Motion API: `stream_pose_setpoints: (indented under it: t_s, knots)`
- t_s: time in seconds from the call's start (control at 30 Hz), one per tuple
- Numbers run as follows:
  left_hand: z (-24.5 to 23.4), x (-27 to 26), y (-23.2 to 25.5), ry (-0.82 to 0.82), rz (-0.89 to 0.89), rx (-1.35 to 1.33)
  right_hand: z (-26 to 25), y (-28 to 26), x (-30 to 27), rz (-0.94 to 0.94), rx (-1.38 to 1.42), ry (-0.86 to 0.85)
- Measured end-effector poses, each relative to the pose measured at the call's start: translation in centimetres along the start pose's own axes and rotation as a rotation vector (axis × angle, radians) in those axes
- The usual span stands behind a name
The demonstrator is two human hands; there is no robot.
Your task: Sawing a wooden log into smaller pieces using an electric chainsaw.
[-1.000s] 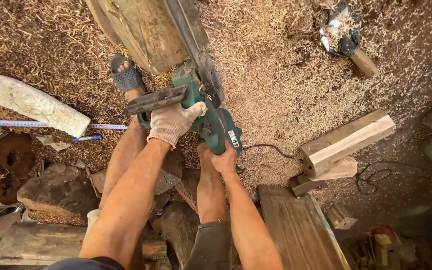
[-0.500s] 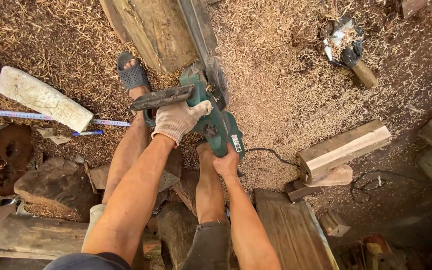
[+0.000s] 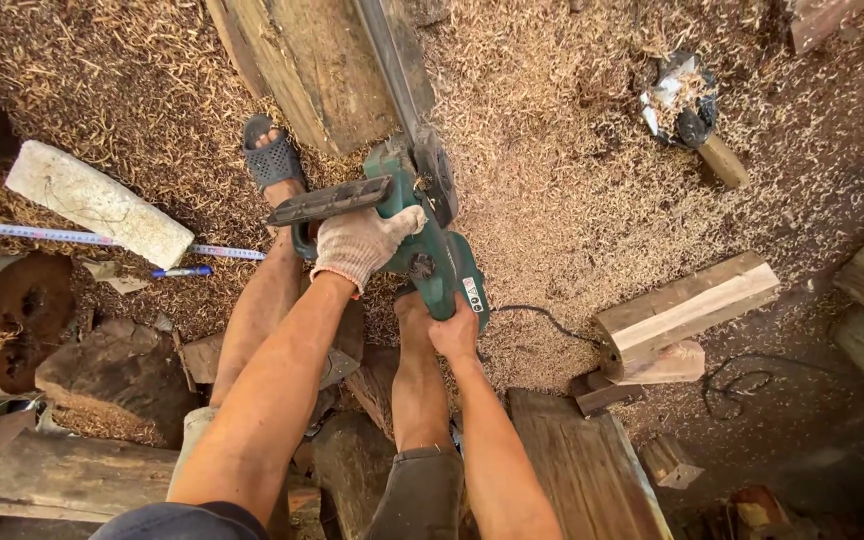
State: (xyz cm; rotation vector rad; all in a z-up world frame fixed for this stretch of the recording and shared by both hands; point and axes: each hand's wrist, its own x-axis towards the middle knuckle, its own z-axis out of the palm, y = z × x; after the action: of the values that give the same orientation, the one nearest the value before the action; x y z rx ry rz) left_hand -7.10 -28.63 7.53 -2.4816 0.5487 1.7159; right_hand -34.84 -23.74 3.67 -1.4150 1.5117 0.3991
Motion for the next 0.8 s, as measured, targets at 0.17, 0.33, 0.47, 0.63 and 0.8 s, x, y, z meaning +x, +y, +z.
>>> stream_pose_setpoints:
  t_s: [0.17,0.33,0.47,0.63,0.8]
  knots:
    - [0.5,-0.1,-0.4,0.041,0.026,-0.009,-0.4,-0.2,0.0,0.02,-0.028,-0.05]
    - [0.0,-0.5,0.0,-0.002,-0.003,-0.015,-1.0,-0.5,-0.2,0.026,0.009,-0.087]
    - [0.5,-0.2,-0.5,0.019,0.011,-0.006,-1.2,-0.7,-0.4,0.041,0.006,-0.107]
    - [0.4,-0.7,-0.6,0.123,0.081,-0.032,-1.2,-0.5,-0.7,0.026,-0.001,-0.101]
    - [-2.2,-4.8,-0.6,0.07,-0.165,-0.254,-0.4,0.1,-0.3,-0.036,0.057,-0.088]
